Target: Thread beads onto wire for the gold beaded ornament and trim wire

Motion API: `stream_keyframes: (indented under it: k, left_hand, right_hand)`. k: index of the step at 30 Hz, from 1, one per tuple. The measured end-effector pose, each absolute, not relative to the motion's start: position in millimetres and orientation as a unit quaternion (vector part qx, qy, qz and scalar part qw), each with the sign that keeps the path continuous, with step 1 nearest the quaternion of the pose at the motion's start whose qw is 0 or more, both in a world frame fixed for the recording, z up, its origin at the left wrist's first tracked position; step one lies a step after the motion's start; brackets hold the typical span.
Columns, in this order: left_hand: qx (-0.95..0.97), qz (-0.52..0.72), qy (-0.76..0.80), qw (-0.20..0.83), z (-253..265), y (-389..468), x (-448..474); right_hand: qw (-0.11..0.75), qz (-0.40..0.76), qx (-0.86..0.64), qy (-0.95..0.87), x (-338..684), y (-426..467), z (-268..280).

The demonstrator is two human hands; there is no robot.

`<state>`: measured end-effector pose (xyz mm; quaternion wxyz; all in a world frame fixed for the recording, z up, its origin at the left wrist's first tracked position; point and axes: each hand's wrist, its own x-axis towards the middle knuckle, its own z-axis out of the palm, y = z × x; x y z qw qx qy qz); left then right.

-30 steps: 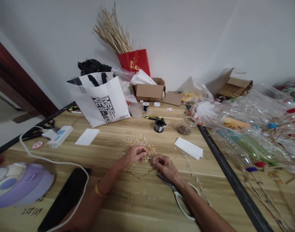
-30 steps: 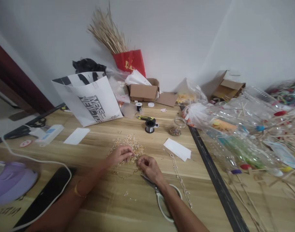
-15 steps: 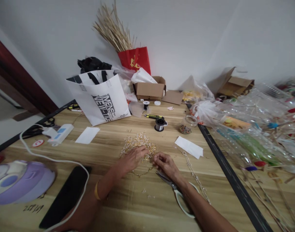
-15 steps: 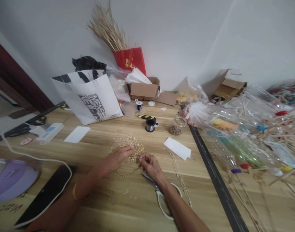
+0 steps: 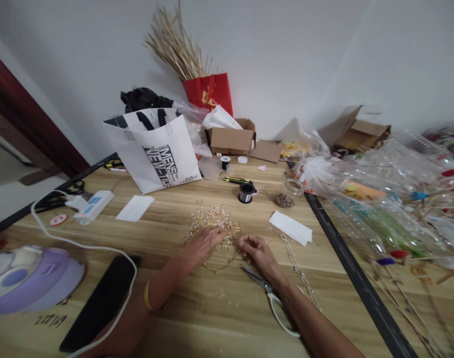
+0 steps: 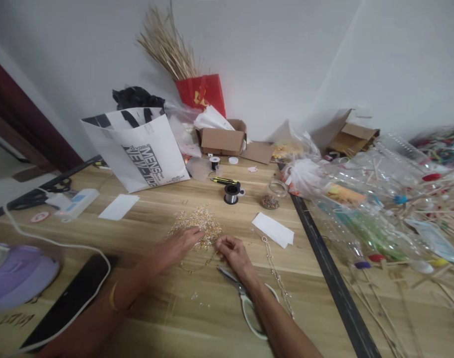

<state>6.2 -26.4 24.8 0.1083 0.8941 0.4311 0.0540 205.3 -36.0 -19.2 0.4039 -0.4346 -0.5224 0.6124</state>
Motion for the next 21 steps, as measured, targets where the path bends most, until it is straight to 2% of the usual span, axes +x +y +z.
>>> stream_keyframes:
  k: [5, 10, 13, 21]
  left_hand:
    - [0.864, 0.16, 0.439, 0.188, 14.1, -15.5, 8.9]
    - [0.734, 0.284, 0.462, 0.409, 2.8, -5.9, 15.4]
    - [0.669, 0.316, 0.449, 0.5, -0.9, -5.8, 18.1]
    - [0.623, 0.358, 0.397, 0.571, -12.3, -7.8, 30.2]
  right_hand:
    - [0.407, 0.611, -0.424, -0.53, 205.0, -36.0, -20.7]
    - [0.403, 0.598, -0.441, -0.534, 204.3, -35.4, -23.0]
    - [0.4, 0.595, -0.448, -0.535, 203.3, -35.5, -22.7]
    - [0.382, 0.589, -0.45, -0.552, 200.3, -37.4, -16.6]
